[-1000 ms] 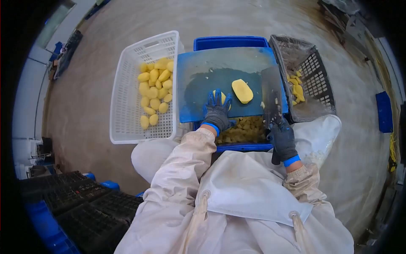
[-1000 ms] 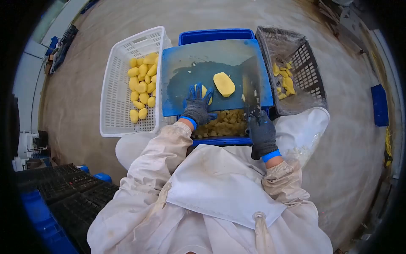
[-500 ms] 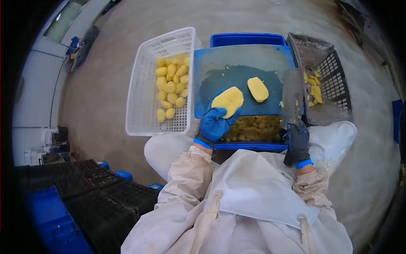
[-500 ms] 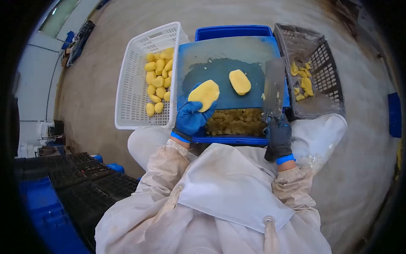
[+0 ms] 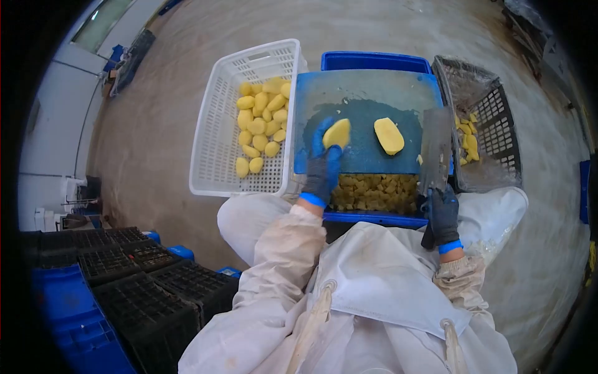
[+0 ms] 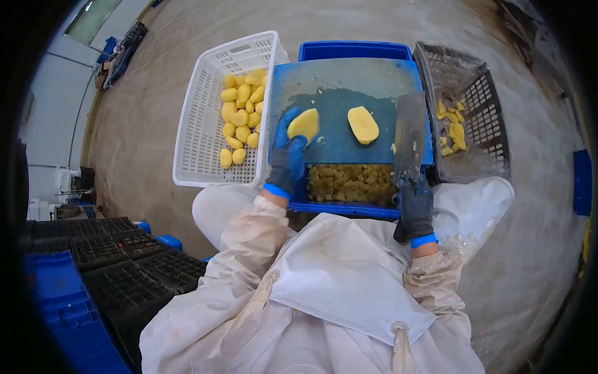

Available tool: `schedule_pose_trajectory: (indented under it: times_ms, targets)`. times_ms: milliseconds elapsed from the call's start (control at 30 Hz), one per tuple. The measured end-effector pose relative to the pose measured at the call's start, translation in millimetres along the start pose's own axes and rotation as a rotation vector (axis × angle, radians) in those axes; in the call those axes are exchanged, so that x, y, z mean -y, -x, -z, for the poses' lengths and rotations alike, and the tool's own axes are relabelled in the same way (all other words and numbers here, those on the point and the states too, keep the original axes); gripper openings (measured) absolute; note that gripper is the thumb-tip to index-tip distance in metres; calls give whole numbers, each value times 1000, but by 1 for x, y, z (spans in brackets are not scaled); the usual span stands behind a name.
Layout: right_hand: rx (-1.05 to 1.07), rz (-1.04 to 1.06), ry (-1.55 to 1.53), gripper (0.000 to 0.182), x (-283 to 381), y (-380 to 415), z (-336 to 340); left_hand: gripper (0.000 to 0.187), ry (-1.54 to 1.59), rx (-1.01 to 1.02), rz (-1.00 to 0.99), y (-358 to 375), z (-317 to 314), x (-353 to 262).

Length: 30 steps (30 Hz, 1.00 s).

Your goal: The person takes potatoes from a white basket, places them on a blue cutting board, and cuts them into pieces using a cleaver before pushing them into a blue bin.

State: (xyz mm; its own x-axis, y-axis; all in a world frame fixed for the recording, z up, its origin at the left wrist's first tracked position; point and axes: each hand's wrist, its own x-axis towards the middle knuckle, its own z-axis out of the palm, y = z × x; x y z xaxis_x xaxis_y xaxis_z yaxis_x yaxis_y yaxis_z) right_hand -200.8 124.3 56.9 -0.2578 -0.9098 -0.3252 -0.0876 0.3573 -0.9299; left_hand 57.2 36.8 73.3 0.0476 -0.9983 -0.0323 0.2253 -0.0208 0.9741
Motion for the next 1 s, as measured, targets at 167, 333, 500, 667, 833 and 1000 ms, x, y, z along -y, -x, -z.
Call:
schedule_pose_trajectory:
  times_ms: [167,333,500,667,833,1000]
  targets:
    - [73,30,-21,23,3,2,-8,75,-1598,400,-33,-11,-6,67]
    - [162,233,160,25,27,11,-29,67,-1052,92,-132,-6,26,87]
    - [238,448,865,29,26,-5,-60,52,-1213,21,-67,-2,26,81]
    - [275,410,1047,28,31,-7,-73,46,-1229,0,-134,-5,26,84]
    - [274,436,1101,28,36,-4,-77,41,-1217,-1,-158,-7,27,83]
    - [239,419,984,26,40,0,-82,43,-1195,13,-127,-4,25,78]
